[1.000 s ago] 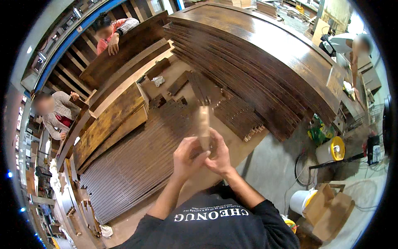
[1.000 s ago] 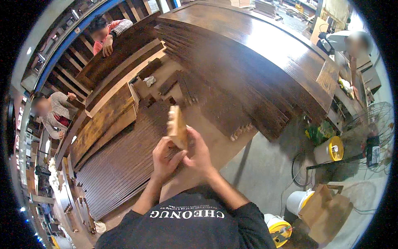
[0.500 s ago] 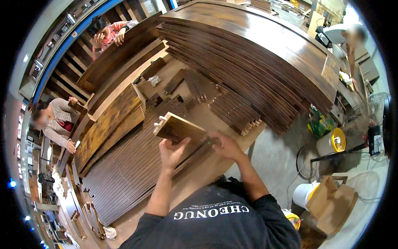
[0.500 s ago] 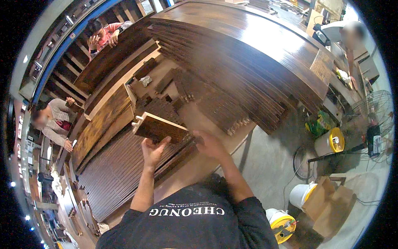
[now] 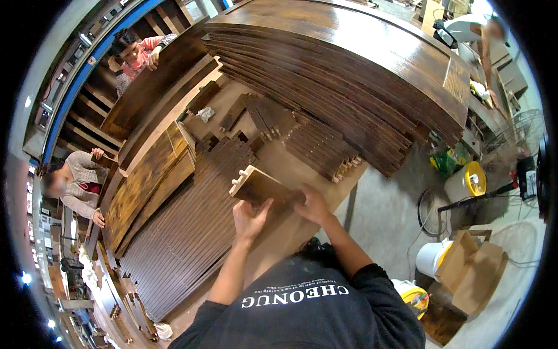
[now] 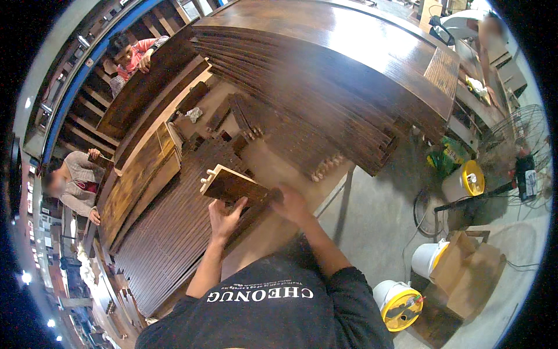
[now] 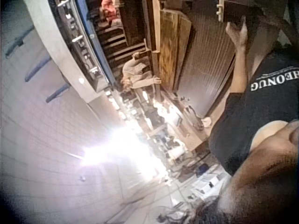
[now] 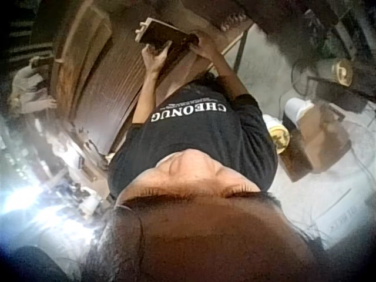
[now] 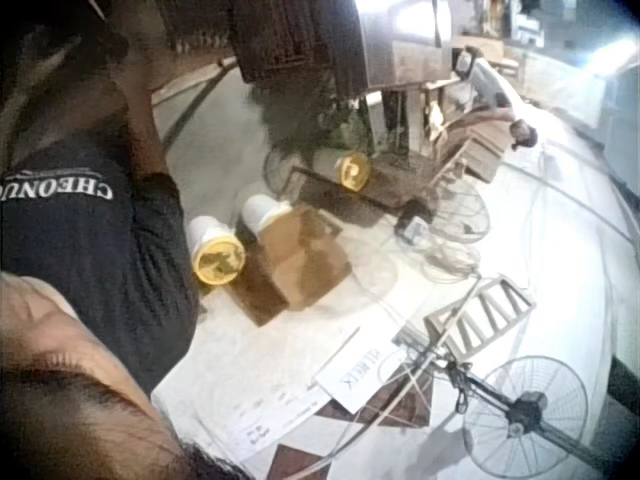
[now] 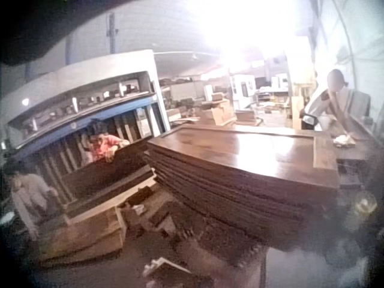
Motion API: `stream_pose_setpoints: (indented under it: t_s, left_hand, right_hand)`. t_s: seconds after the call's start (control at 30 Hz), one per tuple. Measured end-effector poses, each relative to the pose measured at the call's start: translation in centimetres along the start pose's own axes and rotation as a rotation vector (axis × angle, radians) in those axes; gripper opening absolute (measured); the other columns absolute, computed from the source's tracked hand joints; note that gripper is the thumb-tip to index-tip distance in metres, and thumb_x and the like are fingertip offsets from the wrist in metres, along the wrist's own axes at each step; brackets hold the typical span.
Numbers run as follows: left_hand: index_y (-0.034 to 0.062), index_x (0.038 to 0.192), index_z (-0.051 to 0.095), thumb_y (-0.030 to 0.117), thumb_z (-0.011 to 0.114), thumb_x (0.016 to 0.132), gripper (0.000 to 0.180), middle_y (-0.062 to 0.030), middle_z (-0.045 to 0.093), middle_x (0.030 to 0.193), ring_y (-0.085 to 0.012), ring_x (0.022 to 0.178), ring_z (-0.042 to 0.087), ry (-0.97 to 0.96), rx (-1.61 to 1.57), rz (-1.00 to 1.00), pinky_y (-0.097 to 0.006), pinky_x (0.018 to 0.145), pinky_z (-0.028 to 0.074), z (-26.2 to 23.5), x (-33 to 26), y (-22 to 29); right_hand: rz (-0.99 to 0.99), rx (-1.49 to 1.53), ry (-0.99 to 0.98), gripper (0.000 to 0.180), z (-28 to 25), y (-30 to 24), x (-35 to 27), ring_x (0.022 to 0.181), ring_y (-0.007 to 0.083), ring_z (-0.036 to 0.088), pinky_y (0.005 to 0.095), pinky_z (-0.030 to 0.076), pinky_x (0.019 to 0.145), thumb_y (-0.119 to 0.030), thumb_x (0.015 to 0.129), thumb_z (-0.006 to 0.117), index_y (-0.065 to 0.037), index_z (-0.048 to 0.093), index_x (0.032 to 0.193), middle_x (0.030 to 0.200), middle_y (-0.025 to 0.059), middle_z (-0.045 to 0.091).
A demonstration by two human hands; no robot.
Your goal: The person aligns and inserts wooden segments with dowels into larger grooved wooden panels to assemble furniture components, then wipes the finished pieces with a cloth.
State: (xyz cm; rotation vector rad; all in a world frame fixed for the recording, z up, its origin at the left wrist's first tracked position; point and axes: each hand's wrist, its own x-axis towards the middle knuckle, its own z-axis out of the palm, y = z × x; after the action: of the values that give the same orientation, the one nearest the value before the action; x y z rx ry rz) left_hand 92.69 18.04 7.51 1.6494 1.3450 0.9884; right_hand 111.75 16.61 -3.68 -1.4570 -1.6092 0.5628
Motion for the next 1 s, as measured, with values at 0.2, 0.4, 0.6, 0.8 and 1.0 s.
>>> stream_pose_setpoints:
  t_s: [0.2, 0.4, 0.6, 0.8, 1.0]
  left_hand:
    - [-0.0018, 0.102, 0.062, 0.015, 0.071, 0.08, 0.029, -0.0195, 0.064, 0.086, -0.0336, 0.072, 0.064, 0.018, 0.321, 0.399, -0.038, 0.061, 0.051, 1.1, 0.5, 0.3]
    - [-0.0022, 0.097, 0.062, 0.018, 0.073, 0.078, 0.03, -0.0197, 0.064, 0.086, -0.0376, 0.072, 0.062, 0.035, 0.341, 0.403, -0.042, 0.062, 0.05, 1.8, 0.6, -1.4]
    - [-0.0002, 0.095, 0.064, 0.015, 0.074, 0.077, 0.025, -0.0169, 0.066, 0.089, -0.0334, 0.078, 0.064, -0.017, 0.395, 0.331, -0.039, 0.068, 0.051, 1.6, 0.5, -0.7]
    - [0.0006, 0.097, 0.064, 0.02, 0.076, 0.074, 0.032, -0.0157, 0.063, 0.086, -0.0349, 0.075, 0.063, 0.04, 0.296, 0.468, -0.04, 0.066, 0.052, -2.0, -0.6, 3.7]
    - [0.0083, 0.107, 0.061, 0.012, 0.067, 0.079, 0.03, -0.0126, 0.061, 0.097, -0.0319, 0.09, 0.061, -0.018, 0.271, 0.313, -0.04, 0.077, 0.05, -4.2, -4.2, 3.8]
  right_hand:
    - [0.162, 0.139, -0.097, 0.044, -0.5, -0.9, 0.2, 0.106, 0.0345, 0.057, 0.0427, 0.046, 0.091, -0.021, 0.072, 0.069, -0.012, 0.059, 0.115, 0.114, 0.0151, 0.061]
    - [0.084, 0.119, -0.064, 0.047, -0.5, -0.7, 0.1, 0.098, 0.0347, 0.06, 0.04, 0.049, 0.083, -0.022, 0.07, 0.07, -0.005, 0.059, 0.113, 0.105, 0.016, 0.062]
    - [-0.038, 0.071, -0.073, 0.045, 0.2, 1.9, 0.2, 0.102, 0.0324, 0.059, 0.0382, 0.049, 0.085, -0.021, 0.075, 0.072, -0.005, 0.059, 0.115, 0.112, 0.0162, 0.061]
    - [0.059, 0.325, -0.173, 0.042, -5.4, -6.2, 1.8, 0.112, 0.0251, 0.057, 0.0359, 0.043, 0.097, -0.015, 0.078, 0.073, -0.005, 0.059, 0.117, 0.117, 0.0119, 0.061]
    - [-0.009, 0.446, -0.171, 0.095, -5.9, -6.8, 1.4, 0.133, 0.0274, 0.035, 0.0404, 0.027, 0.112, -0.008, 0.063, 0.082, -0.002, 0.03, 0.142, 0.143, 0.0152, 0.037]
